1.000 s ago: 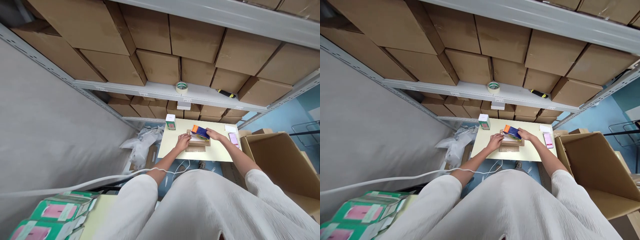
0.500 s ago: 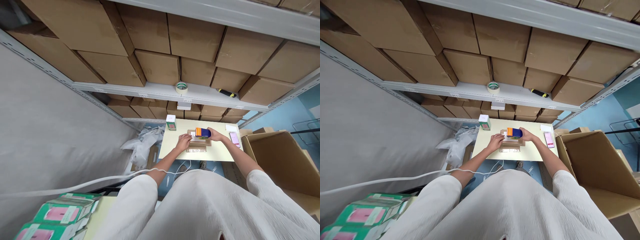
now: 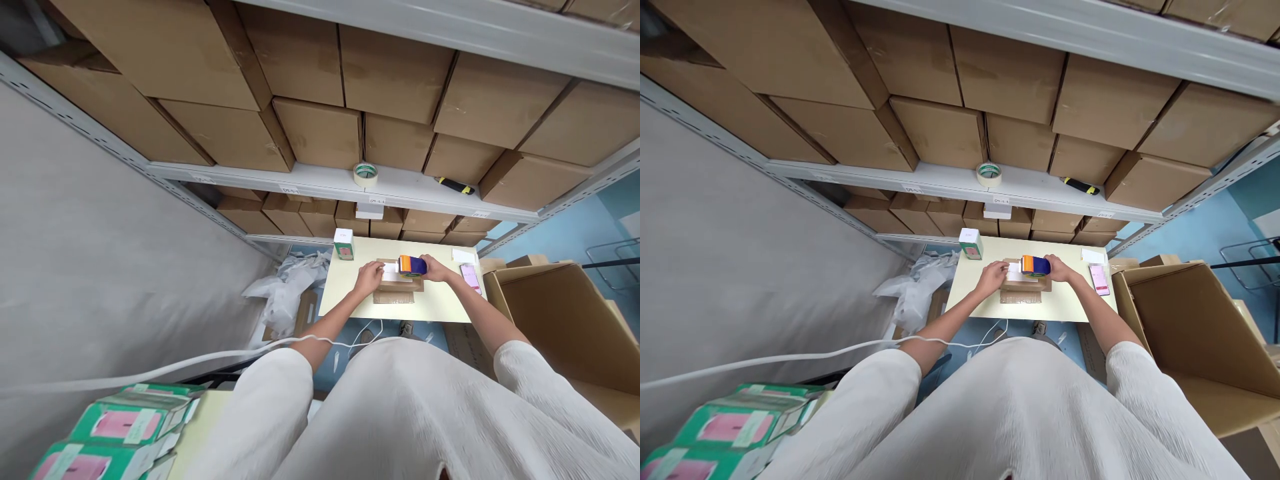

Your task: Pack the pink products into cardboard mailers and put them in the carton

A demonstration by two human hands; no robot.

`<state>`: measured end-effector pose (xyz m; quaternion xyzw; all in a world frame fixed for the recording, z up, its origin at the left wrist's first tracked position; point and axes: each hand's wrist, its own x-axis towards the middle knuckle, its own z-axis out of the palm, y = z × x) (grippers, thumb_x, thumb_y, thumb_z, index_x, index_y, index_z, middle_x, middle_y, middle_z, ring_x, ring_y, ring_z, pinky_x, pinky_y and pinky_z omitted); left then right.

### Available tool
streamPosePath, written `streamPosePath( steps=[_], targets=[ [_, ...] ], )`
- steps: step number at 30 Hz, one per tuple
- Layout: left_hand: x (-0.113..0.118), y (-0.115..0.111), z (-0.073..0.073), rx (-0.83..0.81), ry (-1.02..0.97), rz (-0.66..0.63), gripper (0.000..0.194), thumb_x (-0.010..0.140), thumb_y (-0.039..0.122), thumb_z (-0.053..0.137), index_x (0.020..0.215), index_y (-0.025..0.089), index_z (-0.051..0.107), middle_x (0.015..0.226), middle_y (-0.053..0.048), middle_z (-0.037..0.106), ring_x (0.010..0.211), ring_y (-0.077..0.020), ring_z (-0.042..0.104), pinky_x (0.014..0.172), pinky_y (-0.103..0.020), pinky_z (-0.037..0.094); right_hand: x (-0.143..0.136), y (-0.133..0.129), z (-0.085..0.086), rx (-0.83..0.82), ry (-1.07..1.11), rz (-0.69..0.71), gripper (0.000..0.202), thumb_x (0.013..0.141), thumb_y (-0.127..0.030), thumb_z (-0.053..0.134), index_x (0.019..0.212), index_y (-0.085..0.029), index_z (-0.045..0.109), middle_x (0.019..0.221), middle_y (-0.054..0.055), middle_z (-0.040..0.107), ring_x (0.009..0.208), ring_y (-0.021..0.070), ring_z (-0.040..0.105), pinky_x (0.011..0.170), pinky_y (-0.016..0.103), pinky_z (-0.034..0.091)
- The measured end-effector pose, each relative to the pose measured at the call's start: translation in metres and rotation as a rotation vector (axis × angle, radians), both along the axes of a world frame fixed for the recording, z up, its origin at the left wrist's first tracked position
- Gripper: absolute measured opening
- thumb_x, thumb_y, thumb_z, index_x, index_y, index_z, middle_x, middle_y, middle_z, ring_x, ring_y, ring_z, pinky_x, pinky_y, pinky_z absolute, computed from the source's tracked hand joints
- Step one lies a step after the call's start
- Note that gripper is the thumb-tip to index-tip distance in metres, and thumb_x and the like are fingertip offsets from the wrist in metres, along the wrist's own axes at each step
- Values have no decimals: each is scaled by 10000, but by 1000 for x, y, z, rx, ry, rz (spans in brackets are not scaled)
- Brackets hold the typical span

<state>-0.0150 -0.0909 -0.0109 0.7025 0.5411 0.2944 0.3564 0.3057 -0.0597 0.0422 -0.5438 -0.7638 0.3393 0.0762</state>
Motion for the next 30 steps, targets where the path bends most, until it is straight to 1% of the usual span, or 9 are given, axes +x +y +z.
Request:
streamPosePath(
  steps=[1, 3, 5, 8, 12, 16, 19, 25, 30],
  targets=[
    [4, 3, 4, -39, -97, 32, 242, 991, 213, 631, 1178, 230, 784, 1245, -88, 802, 1176, -267, 743, 1066, -427, 567, -1, 0, 0, 5, -2, 5, 482, 676, -349, 841, 1080, -216, 614, 1095, 58, 635, 1004, 248, 626, 929, 358, 532],
    [13, 7, 12, -170, -311, 83, 200, 998, 293, 667, 1151, 207, 761, 1131, -100, 818, 1043, -249, 779, 962, -398, 610, -3, 0, 1, 12, -5, 14, 457, 690, -339, 835, 1067, -216, 608, 1081, 60, 631, 1001, 249, 623, 924, 357, 532],
    [23, 9, 18, -281, -471, 98, 237, 958, 352, 743, 1138, 199, 734, 1026, -95, 821, 934, -238, 790, 899, -392, 618, -4, 1, 1, 13, -3, 18, 443, 695, -332, 830, 1057, -216, 603, 1072, 60, 629, 992, 249, 623, 911, 357, 535],
    [34, 9, 27, -406, -601, 154, 323, 858, 372, 857, 1087, 204, 702, 902, -65, 811, 862, -223, 778, 798, -351, 606, -5, 0, 1, 16, 6, 14, 447, 684, -342, 833, 1044, -219, 599, 1068, 62, 636, 982, 255, 630, 891, 364, 543],
    [42, 9, 38, -525, -707, 237, 402, 743, 314, 940, 1019, 205, 669, 852, -47, 800, 798, -205, 758, 710, -313, 577, -8, -2, 4, 3, 45, -4, 442, 675, -342, 819, 1026, -231, 576, 1056, 54, 653, 947, 247, 643, 856, 359, 544],
    [43, 10, 46, -543, -727, 254, 439, 672, 225, 961, 992, 204, 661, 813, -39, 788, 771, -206, 754, 701, -313, 563, -13, -6, 11, -68, 86, -14, 408, 698, -319, 781, 1021, -242, 542, 998, 28, 683, 861, 221, 649, 767, 325, 529],
    [40, 11, 46, -511, -687, 273, 437, 653, 166, 932, 976, 213, 641, 773, -22, 772, 749, -201, 743, 698, -305, 544, -16, -9, 18, -74, 42, -5, 390, 724, -314, 782, 1021, -241, 541, 982, 30, 703, 838, 216, 649, 730, 306, 507],
    [29, 14, 34, -449, -563, 357, 515, 645, 130, 878, 1021, 261, 552, 769, 31, 750, 730, -181, 724, 687, -266, 503, -24, -13, 32, 19, -179, 56, 408, 796, -382, 815, 1087, -234, 571, 1082, 73, 716, 889, 223, 650, 751, 287, 473],
    [20, 17, 24, -426, -516, 399, 593, 640, 110, 848, 1059, 287, 468, 774, 78, 712, 697, -145, 692, 688, -235, 492, -33, -16, 44, 64, -344, 127, 412, 805, -353, 810, 1139, -218, 609, 1057, 90, 715, 939, 250, 648, 754, 286, 436]
  ],
)
